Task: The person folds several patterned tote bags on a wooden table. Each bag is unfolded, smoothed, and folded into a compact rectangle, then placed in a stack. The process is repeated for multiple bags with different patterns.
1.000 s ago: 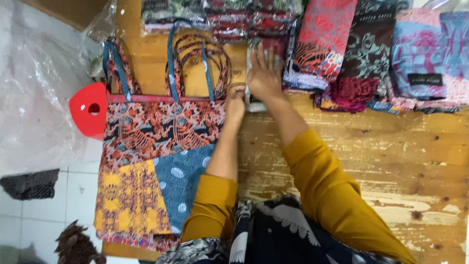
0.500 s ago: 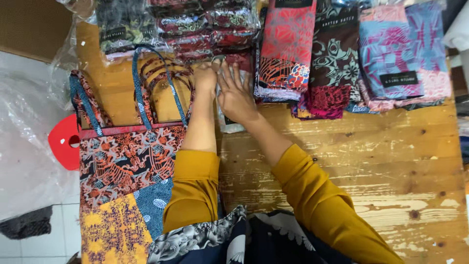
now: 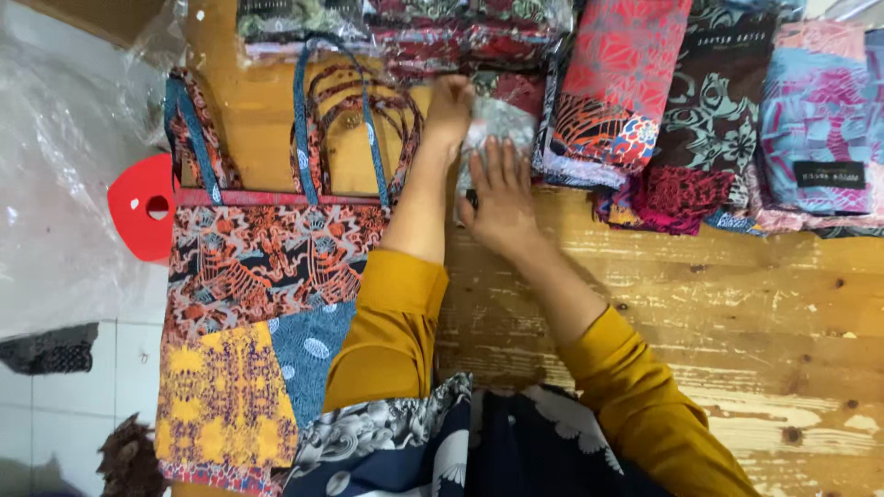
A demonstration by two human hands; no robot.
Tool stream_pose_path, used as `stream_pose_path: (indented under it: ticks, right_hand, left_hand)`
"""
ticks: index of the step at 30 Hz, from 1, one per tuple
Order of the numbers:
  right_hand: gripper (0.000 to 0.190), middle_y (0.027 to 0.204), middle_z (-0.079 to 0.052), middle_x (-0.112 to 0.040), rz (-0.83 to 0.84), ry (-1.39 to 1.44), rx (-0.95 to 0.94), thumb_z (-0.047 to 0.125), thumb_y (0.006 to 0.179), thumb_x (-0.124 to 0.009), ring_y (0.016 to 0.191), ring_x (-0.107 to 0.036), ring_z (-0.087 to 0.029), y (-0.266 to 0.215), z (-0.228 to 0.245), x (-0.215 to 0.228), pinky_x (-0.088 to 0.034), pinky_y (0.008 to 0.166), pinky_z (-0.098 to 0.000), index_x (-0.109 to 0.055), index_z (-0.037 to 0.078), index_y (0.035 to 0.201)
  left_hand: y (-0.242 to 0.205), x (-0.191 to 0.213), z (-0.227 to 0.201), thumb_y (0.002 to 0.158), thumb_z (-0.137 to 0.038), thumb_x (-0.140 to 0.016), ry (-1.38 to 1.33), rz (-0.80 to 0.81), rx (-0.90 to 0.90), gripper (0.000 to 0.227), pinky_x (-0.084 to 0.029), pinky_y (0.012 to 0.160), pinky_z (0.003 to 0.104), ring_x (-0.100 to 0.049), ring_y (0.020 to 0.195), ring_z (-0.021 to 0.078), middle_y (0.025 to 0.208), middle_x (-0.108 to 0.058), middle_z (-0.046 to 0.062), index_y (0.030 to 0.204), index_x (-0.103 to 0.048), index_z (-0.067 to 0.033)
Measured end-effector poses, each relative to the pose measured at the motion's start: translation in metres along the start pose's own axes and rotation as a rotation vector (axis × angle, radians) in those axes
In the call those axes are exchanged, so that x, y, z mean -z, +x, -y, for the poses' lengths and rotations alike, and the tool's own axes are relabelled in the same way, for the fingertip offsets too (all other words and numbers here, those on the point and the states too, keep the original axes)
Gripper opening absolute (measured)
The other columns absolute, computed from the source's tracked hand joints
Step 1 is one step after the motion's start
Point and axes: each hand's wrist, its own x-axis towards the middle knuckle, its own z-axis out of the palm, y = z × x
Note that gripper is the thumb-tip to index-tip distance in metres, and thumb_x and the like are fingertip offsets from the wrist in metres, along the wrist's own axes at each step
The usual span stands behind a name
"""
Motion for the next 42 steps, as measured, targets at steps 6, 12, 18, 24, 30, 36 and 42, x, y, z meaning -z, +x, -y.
stream_pose_path:
  ticks: [6, 12, 18, 24, 30, 36, 42]
  right_hand:
    - [0.075, 0.162, -0.032, -0.023, 0.057, -0.085, -0.02, 0.044, 0.097, -0.059, 0.15, -0.015, -0.049, 0.009, 0.009, -0.003, -0.012, 0.12, -0.0615, -0.04, -0.001, 0.153]
    - [0.054, 0.152, -0.032, -0.044, -0.07, -0.061, 0.247, 0.034, 0.105, -0.061, 0.141, -0.038, -0.046, -0.01, 0.024, 0.011, -0.032, 0.116, -0.0536, -0.051, -0.001, 0.146]
    - [0.038, 0.114, -0.03, -0.068, 0.089, -0.054, -0.025, 0.04, 0.107, -0.064, 0.107, -0.064, -0.047, -0.1, 0.083, 0.03, -0.05, 0.091, -0.0562, -0.068, 0.002, 0.107]
    - [0.053, 0.088, -0.02, -0.071, 0.13, 0.249, 0.156, 0.047, 0.089, -0.077, 0.076, -0.069, -0.04, -0.201, 0.153, -0.033, -0.056, 0.064, -0.0501, -0.061, 0.0, 0.107]
    - [0.039, 0.089, -0.011, -0.069, 0.399, 1.128, -0.696, 0.024, 0.092, -0.077, 0.078, -0.07, -0.023, -0.271, 0.188, -0.048, -0.06, 0.069, -0.0402, -0.053, 0.004, 0.115]
    - [0.035, 0.087, -0.012, -0.069, 0.669, 0.973, -0.687, 0.036, 0.099, -0.069, 0.081, -0.066, -0.024, -0.29, 0.257, 0.018, -0.053, 0.076, -0.0431, -0.062, 0.002, 0.102]
    - [0.044, 0.085, -0.014, -0.064, 0.588, 0.81, -0.178, 0.033, 0.11, -0.053, 0.082, -0.065, -0.025, -0.241, 0.253, 0.09, -0.053, 0.077, -0.0447, -0.064, -0.005, 0.091]
  left_hand:
    - [-0.056, -0.016, -0.081, 0.099, -0.023, -0.057, 0.839, -0.132, -0.252, 0.047, -0.053, 0.075, 0.053, -0.069, 0.083, 0.0393, 0.099, -0.073, 0.021, 0.144, -0.053, -0.0135]
    - [-0.307, 0.012, -0.13, 0.103, -0.034, -0.061, 0.922, -0.02, -0.455, 0.058, -0.03, 0.118, 0.063, -0.038, 0.148, 0.0425, 0.161, -0.04, 0.018, 0.156, -0.042, -0.0174]
    - [-0.549, 0.134, -0.117, 0.094, -0.028, -0.067, 0.979, -0.084, -0.049, 0.049, -0.024, 0.108, 0.071, -0.038, 0.144, 0.0423, 0.155, -0.044, 0.018, 0.138, -0.06, -0.0083]
    - [-0.664, 0.212, -0.036, 0.105, -0.023, -0.062, 0.38, -0.628, 0.319, 0.032, -0.058, 0.094, 0.044, -0.068, 0.102, 0.0336, 0.109, -0.072, 0.017, 0.129, -0.068, -0.0047]
    - [-0.689, 0.221, 0.031, 0.099, -0.023, -0.056, -0.881, -0.616, 0.471, 0.047, -0.055, 0.099, 0.043, -0.063, 0.119, 0.0339, 0.131, -0.062, 0.021, 0.141, -0.045, -0.0048]
    - [-0.667, 0.216, 0.009, 0.096, -0.056, -0.059, -0.802, -0.558, 0.481, 0.08, -0.049, 0.102, 0.048, -0.06, 0.123, 0.0368, 0.137, -0.059, 0.026, 0.149, -0.041, 0.0016]
    - [-0.669, 0.245, -0.009, 0.089, -0.083, -0.034, -1.157, -0.482, 0.435, 0.102, -0.047, 0.101, 0.047, -0.061, 0.123, 0.0363, 0.142, -0.057, 0.025, 0.152, -0.04, -0.0038]
